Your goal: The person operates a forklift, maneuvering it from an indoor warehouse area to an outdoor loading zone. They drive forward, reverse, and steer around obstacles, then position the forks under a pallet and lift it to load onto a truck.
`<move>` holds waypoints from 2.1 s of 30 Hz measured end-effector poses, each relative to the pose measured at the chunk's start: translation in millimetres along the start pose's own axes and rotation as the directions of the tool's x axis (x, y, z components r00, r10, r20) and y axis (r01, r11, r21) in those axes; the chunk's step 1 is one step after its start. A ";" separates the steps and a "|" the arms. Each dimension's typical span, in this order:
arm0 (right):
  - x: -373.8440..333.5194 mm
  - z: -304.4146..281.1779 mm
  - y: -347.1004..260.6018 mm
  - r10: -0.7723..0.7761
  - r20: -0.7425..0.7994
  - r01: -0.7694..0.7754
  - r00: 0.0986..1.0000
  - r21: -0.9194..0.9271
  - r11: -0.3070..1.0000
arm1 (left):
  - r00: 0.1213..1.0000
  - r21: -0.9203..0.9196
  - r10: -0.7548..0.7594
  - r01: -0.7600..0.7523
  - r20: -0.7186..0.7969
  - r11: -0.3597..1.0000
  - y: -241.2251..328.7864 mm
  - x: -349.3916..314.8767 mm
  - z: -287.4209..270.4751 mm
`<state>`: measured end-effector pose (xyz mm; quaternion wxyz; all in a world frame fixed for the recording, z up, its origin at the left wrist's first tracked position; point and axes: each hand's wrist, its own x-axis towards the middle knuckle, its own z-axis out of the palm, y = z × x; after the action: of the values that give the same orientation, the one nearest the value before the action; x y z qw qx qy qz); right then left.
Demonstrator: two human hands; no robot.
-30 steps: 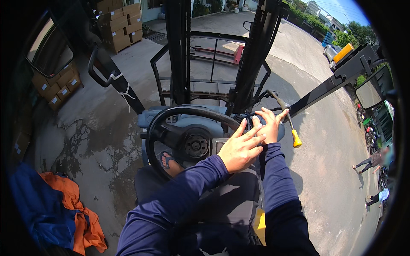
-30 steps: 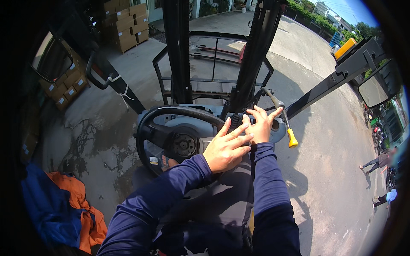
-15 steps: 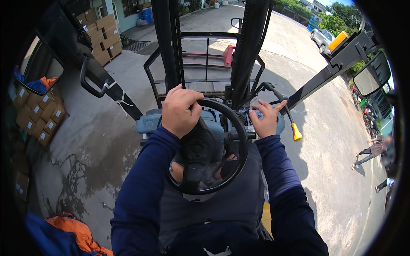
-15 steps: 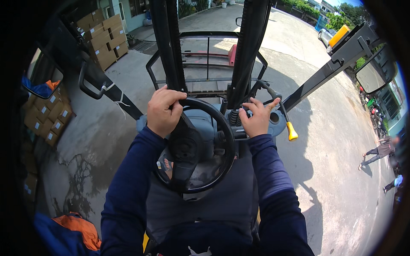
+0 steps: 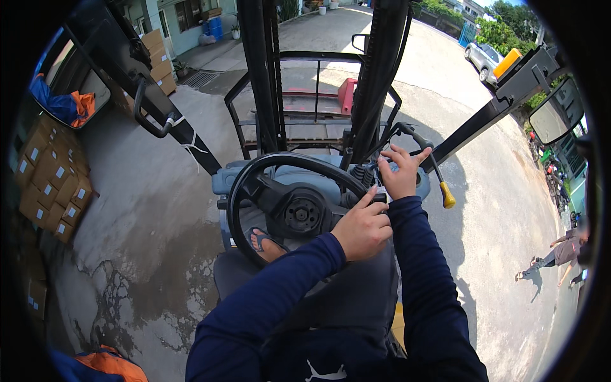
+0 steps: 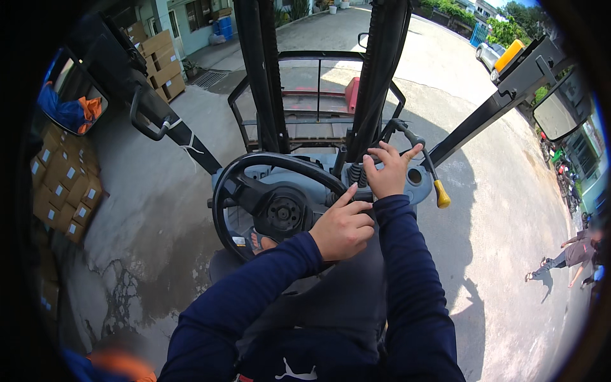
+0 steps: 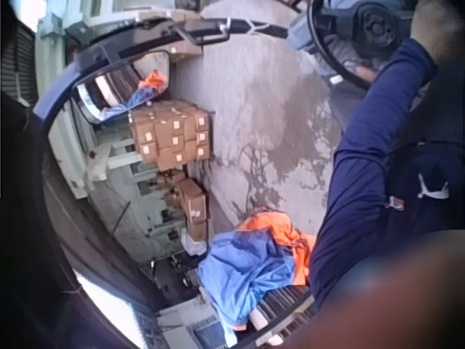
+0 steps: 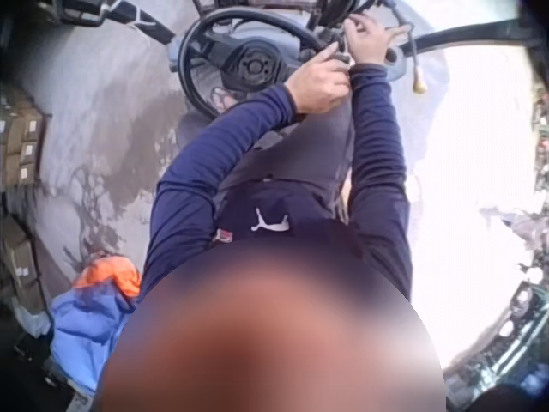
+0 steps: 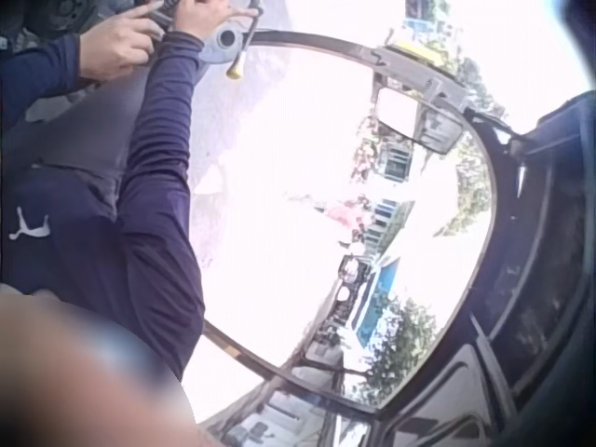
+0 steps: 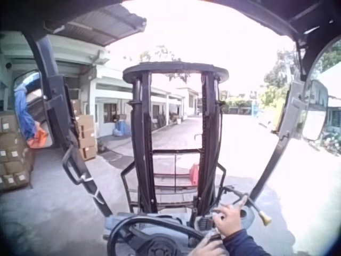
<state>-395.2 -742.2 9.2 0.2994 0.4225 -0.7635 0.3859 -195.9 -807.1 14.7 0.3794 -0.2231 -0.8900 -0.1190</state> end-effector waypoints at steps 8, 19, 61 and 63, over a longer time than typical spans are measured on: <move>19.8 36.9 -23.6 0.015 0.068 -0.017 0.998 0.037 0.999 | 0.977 0.141 -0.203 0.211 -0.072 0.967 -114.3 19.5 -63.3; 61.4 18.3 -83.4 0.235 -0.001 -0.223 0.972 -0.310 0.924 | 0.613 -0.083 -0.630 0.682 -0.478 0.727 -237.8 -65.3 -225.8; 178.8 423.0 395.8 0.408 -0.177 -0.430 0.896 -0.116 0.895 | 0.543 -0.221 -0.614 0.619 -0.573 0.754 -711.6 -45.3 152.0; 178.4 432.4 372.3 0.328 -0.063 -0.332 0.943 -0.061 0.941 | 0.749 -0.153 -0.520 0.506 -0.410 0.849 -721.1 -62.1 137.3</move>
<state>-860.8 -1051.8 -202.5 0.2650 0.2677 -0.8287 0.4140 -594.7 -1402.8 -155.2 0.5179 0.0564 -0.8065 -0.2794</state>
